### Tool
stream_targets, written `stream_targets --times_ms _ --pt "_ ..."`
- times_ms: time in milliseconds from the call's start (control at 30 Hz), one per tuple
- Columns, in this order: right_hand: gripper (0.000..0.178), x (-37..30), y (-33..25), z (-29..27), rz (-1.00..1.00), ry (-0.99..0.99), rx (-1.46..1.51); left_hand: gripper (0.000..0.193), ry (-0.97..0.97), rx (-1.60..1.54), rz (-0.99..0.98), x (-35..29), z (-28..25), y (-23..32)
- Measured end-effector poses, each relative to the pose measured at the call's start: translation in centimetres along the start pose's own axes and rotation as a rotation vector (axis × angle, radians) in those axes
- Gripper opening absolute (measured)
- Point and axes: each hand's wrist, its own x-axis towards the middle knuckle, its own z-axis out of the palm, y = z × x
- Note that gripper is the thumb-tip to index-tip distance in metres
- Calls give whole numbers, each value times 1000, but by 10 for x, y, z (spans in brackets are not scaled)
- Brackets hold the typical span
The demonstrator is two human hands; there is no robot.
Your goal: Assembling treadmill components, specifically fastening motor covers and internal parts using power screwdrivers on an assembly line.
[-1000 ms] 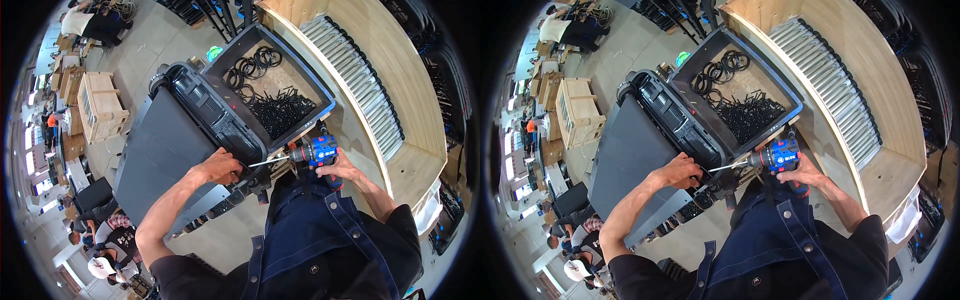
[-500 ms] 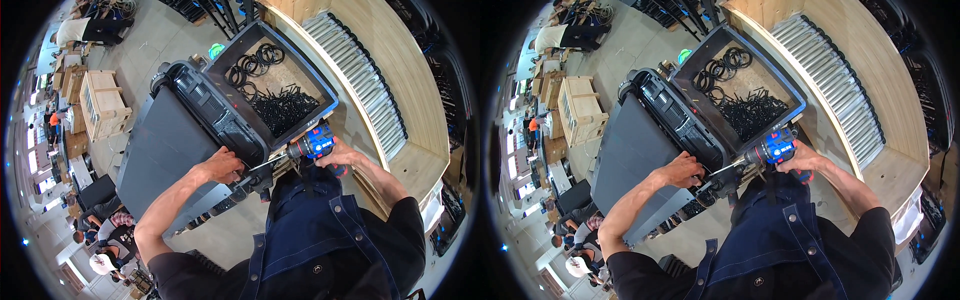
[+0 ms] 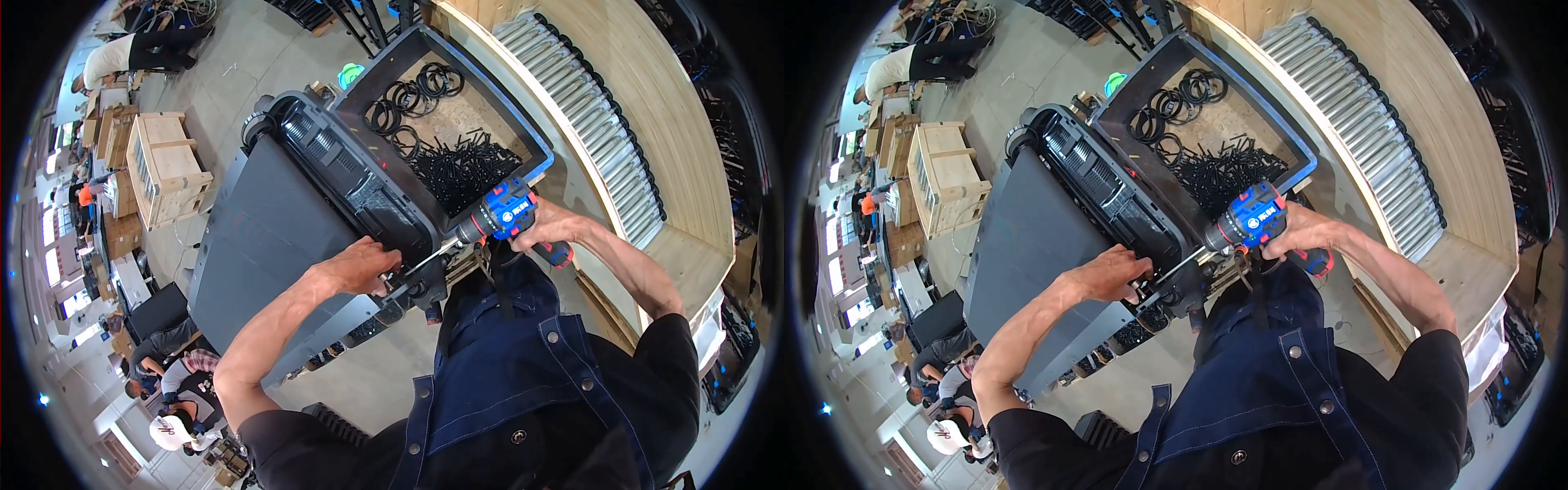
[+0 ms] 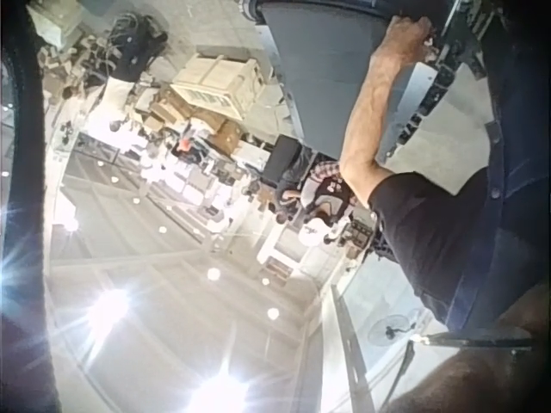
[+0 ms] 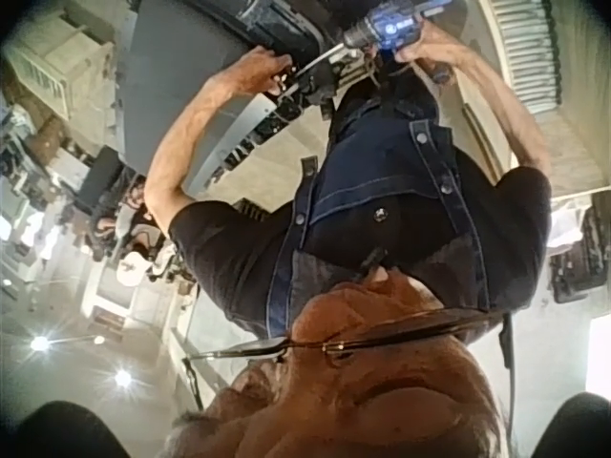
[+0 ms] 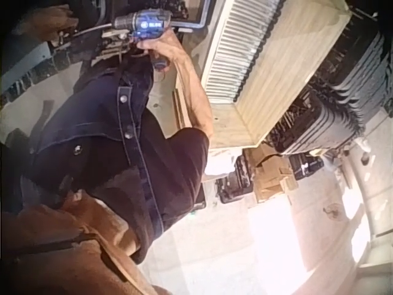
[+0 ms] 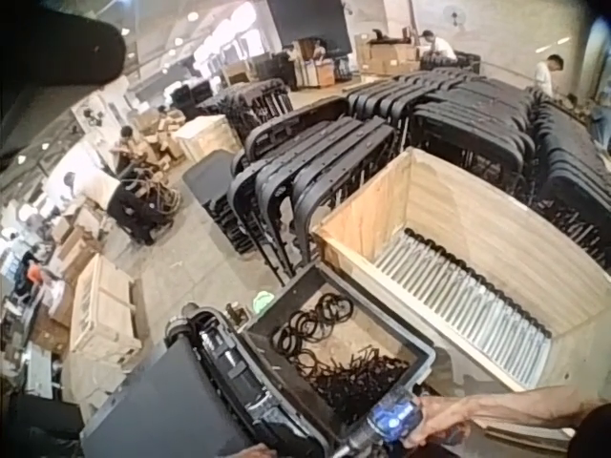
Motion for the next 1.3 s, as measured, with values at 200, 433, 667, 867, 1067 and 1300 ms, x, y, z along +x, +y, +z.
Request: stream_targets --times_ms 200,433,667,867,1067,1300 --pt "39 12 -14 1 74 -115 -22 50 67 -6 -29 -12 4 8" --pt "38 18 -25 -5 169 -151 -78 49 1041 -710 -255 -66 -6 26" --pt "44 28 -20 -14 43 -199 54 51 1463 -372 -823 -79 105 25" --pt "54 33 3 -38 -138 -195 -69 41 1647 -26 -1092 -31 170 30" --pt "43 -6 -8 -39 -406 476 -3 39 1699 -33 -1225 -31 182 40" --pt "49 82 19 -88 -371 1104 -494 39 1680 -88 -1218 -26 169 37"
